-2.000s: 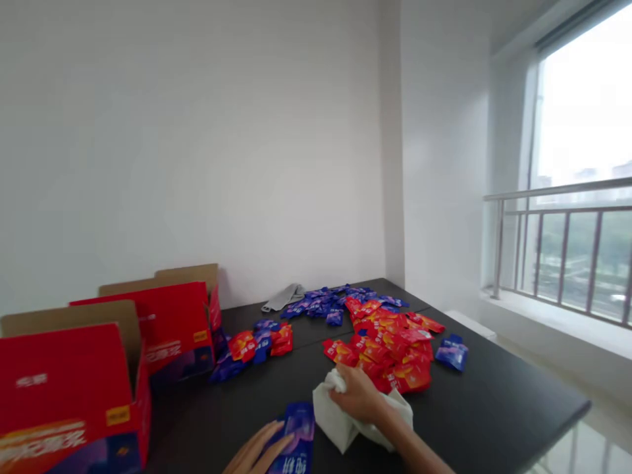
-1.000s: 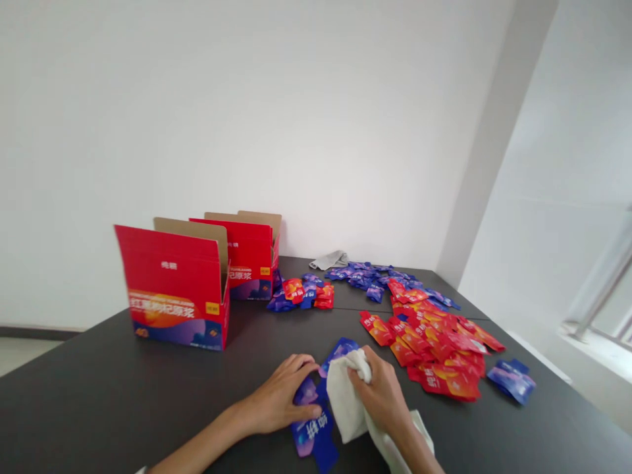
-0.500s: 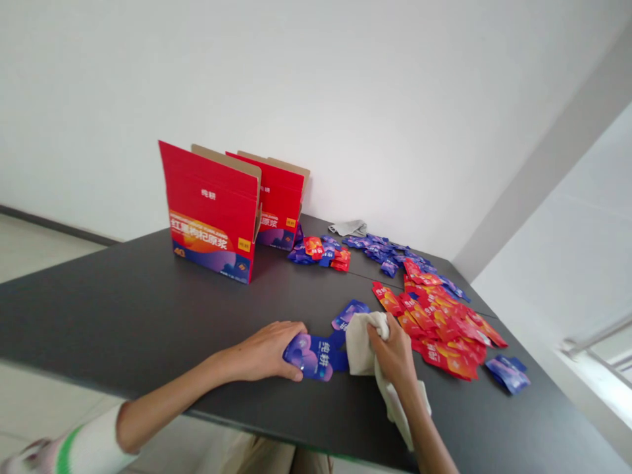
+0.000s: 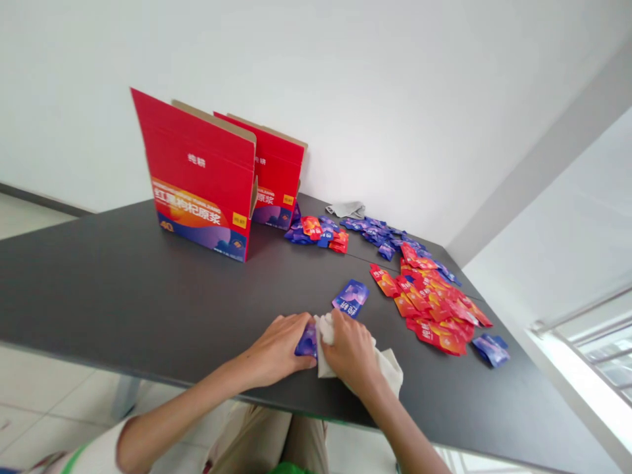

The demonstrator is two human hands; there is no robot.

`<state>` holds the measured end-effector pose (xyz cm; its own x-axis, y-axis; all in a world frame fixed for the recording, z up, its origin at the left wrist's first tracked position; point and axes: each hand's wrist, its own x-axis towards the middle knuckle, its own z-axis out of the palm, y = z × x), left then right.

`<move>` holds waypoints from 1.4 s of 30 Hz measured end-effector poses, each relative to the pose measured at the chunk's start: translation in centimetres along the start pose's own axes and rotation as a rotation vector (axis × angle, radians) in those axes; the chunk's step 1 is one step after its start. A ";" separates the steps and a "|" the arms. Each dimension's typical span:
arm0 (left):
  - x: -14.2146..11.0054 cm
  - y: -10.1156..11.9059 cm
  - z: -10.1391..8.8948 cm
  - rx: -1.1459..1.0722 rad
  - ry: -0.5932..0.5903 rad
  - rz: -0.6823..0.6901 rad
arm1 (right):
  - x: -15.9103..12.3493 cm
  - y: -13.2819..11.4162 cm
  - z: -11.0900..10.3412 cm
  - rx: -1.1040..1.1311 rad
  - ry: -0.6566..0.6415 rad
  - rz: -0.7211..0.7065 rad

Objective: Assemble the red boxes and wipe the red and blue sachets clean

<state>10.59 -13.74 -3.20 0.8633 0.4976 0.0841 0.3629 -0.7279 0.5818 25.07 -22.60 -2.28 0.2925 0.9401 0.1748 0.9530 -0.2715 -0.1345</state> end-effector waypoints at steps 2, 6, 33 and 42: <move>0.0 -0.1 0.2 -0.037 0.007 0.045 | -0.4 -0.9 0.1 0.046 -0.020 -0.128; -0.2 -0.5 -0.2 -0.087 -0.001 0.029 | 0.4 -0.7 0.4 0.030 -0.025 -0.002; -0.7 -1.1 -1.2 -0.080 -0.023 0.019 | 0.7 -1.0 0.6 0.068 0.014 0.052; -0.6 -1.2 -1.2 -0.061 -0.020 0.054 | 0.8 -1.1 0.6 0.070 0.001 -0.019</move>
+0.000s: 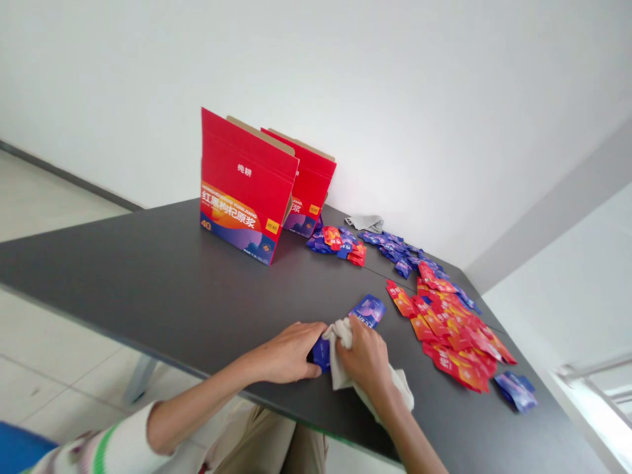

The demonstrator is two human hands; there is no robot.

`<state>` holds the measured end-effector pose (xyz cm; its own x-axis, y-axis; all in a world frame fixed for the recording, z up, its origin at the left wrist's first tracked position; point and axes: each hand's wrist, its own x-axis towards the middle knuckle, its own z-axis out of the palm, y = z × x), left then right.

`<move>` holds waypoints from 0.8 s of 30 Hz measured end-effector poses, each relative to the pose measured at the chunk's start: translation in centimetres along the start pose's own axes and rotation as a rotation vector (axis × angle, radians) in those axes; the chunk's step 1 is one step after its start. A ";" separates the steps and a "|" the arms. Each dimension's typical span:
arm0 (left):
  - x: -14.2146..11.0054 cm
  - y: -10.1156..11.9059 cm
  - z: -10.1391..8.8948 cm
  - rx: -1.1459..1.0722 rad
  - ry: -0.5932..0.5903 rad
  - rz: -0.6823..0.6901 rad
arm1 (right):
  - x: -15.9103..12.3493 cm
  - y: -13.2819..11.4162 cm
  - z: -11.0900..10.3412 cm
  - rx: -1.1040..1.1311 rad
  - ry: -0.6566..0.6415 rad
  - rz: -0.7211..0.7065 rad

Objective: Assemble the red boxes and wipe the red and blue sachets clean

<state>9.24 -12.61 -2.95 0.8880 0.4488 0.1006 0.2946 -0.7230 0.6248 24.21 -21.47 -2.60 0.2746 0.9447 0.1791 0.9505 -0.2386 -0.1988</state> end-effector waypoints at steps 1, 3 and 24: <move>0.0 0.0 0.0 0.009 0.003 -0.013 | 0.1 0.0 0.0 -0.014 0.015 0.029; 0.0 -0.1 0.1 0.010 0.012 -0.004 | 0.1 -0.1 0.0 0.018 0.014 -0.030; -0.2 0.0 0.3 -0.002 0.002 0.007 | -0.3 -0.5 -0.1 0.107 -0.024 -0.158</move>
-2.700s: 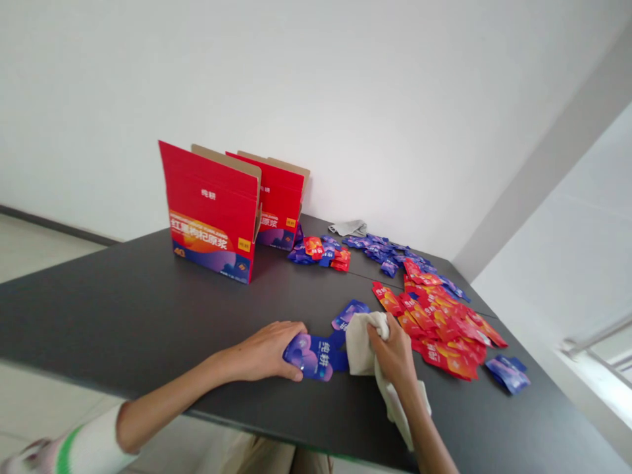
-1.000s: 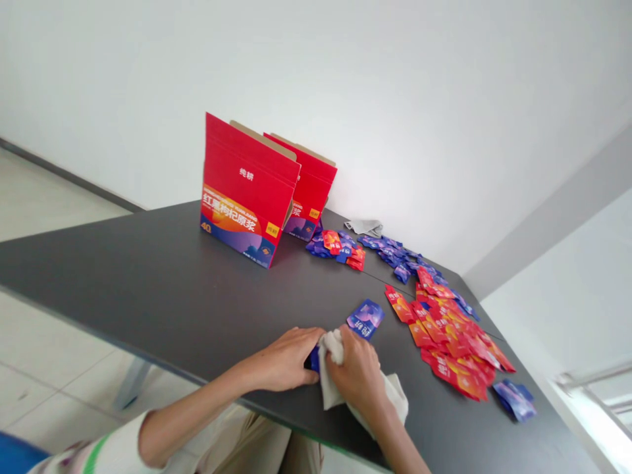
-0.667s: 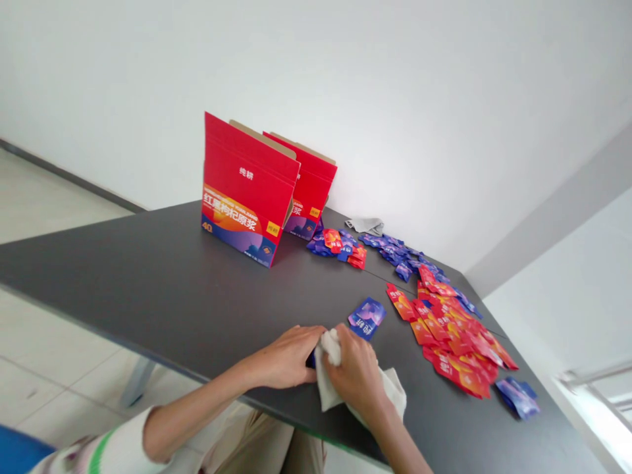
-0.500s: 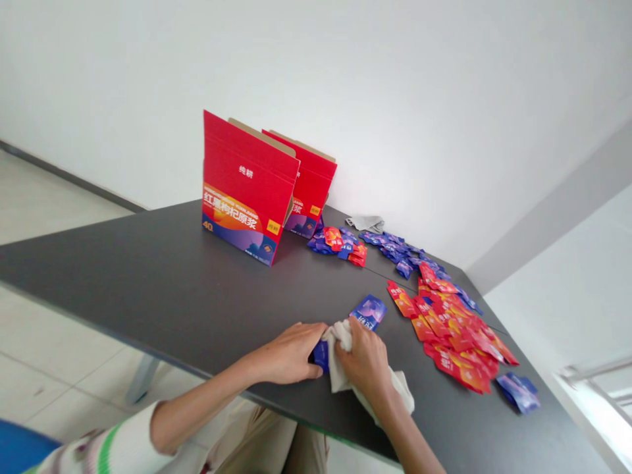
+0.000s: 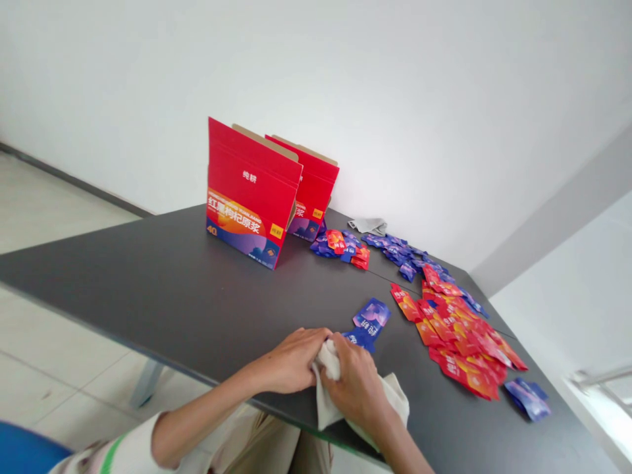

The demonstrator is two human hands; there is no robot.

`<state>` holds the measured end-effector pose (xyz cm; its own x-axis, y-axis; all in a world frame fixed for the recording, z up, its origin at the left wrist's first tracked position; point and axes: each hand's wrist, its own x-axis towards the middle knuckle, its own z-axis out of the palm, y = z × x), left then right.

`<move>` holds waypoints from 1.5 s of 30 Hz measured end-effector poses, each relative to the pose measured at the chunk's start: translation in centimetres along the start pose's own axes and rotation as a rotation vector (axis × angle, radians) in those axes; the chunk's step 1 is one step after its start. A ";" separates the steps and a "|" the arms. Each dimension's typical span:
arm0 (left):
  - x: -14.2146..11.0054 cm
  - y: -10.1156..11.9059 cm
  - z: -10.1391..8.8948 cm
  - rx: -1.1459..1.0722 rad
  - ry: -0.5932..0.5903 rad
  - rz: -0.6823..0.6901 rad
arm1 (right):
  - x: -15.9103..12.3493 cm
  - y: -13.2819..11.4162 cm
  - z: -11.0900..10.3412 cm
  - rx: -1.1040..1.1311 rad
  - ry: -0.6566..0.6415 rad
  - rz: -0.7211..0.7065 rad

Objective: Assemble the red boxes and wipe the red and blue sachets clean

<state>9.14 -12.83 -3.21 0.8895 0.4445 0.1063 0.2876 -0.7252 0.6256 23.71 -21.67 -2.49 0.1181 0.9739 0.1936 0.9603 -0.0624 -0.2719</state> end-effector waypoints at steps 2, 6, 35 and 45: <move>0.0 0.0 -0.1 0.000 -0.005 0.008 | 0.0 0.0 0.1 -0.005 0.003 0.005; 0.0 0.1 -0.2 0.022 -0.010 -0.055 | 0.5 0.5 0.1 -0.106 0.052 0.196; 0.1 0.6 -0.3 0.021 -0.035 -0.059 | 0.8 1.0 -0.3 -0.139 0.006 0.204; 1.4 -0.8 -1.1 -0.187 0.008 -0.072 | 1.4 6.9 -0.8 -0.002 0.038 0.537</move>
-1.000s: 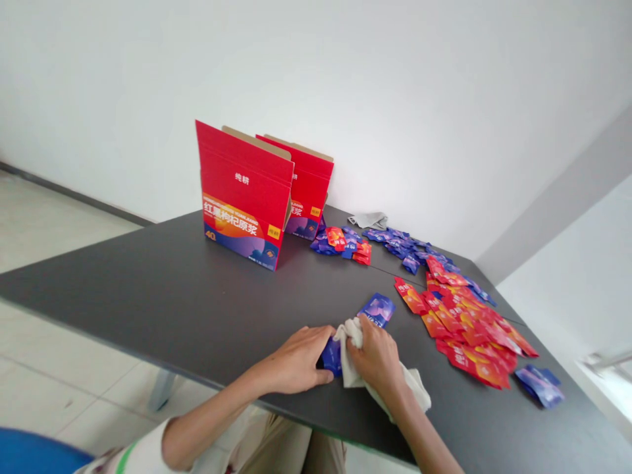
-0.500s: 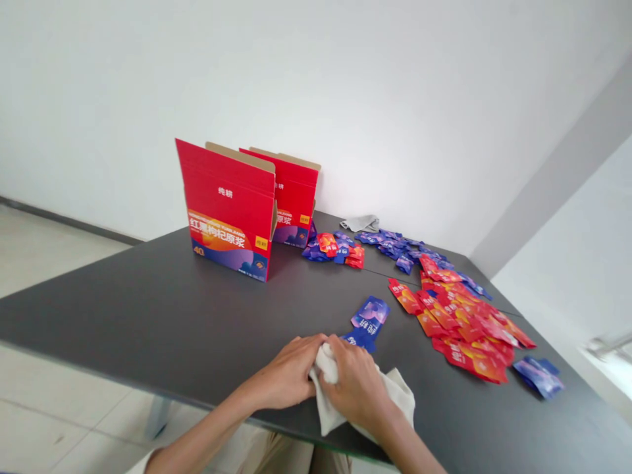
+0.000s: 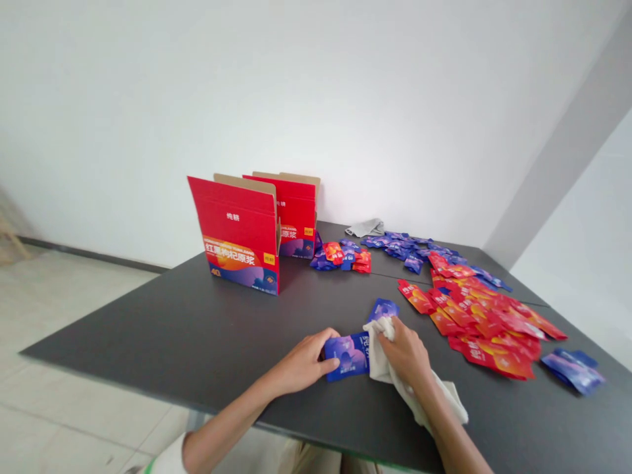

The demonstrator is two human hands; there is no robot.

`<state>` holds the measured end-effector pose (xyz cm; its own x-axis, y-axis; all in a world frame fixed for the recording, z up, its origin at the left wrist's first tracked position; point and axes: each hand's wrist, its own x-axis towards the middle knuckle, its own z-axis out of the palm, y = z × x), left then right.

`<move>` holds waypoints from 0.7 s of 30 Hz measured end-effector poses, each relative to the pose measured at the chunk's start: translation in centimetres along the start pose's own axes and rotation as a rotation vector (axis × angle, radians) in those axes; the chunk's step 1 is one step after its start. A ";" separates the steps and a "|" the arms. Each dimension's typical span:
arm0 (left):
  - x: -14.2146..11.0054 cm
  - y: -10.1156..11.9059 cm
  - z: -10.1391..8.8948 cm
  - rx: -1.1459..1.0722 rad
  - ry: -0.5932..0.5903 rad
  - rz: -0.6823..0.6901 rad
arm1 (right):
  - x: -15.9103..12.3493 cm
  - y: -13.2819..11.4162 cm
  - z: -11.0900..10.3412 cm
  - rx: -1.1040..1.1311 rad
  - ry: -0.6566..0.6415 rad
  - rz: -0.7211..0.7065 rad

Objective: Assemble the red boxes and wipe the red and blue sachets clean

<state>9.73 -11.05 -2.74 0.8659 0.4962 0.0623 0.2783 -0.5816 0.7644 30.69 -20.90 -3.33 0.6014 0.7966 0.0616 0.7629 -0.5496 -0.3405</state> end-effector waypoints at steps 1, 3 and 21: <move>0.2 -0.2 -0.2 -0.039 0.000 -0.005 | 0.0 0.3 0.0 0.026 0.000 0.003; 0.7 -0.7 -0.9 -0.149 0.001 -0.029 | 0.1 0.6 -0.1 0.073 0.008 0.006; 20.8 -5.1 -7.4 -0.593 0.592 -0.217 | -0.7 0.2 0.4 0.136 0.068 -0.075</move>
<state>23.23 6.96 -0.56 0.4143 0.9071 0.0740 0.0068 -0.0844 0.9964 30.31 -21.49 -3.82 0.5620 0.8128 0.1536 0.7701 -0.4462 -0.4559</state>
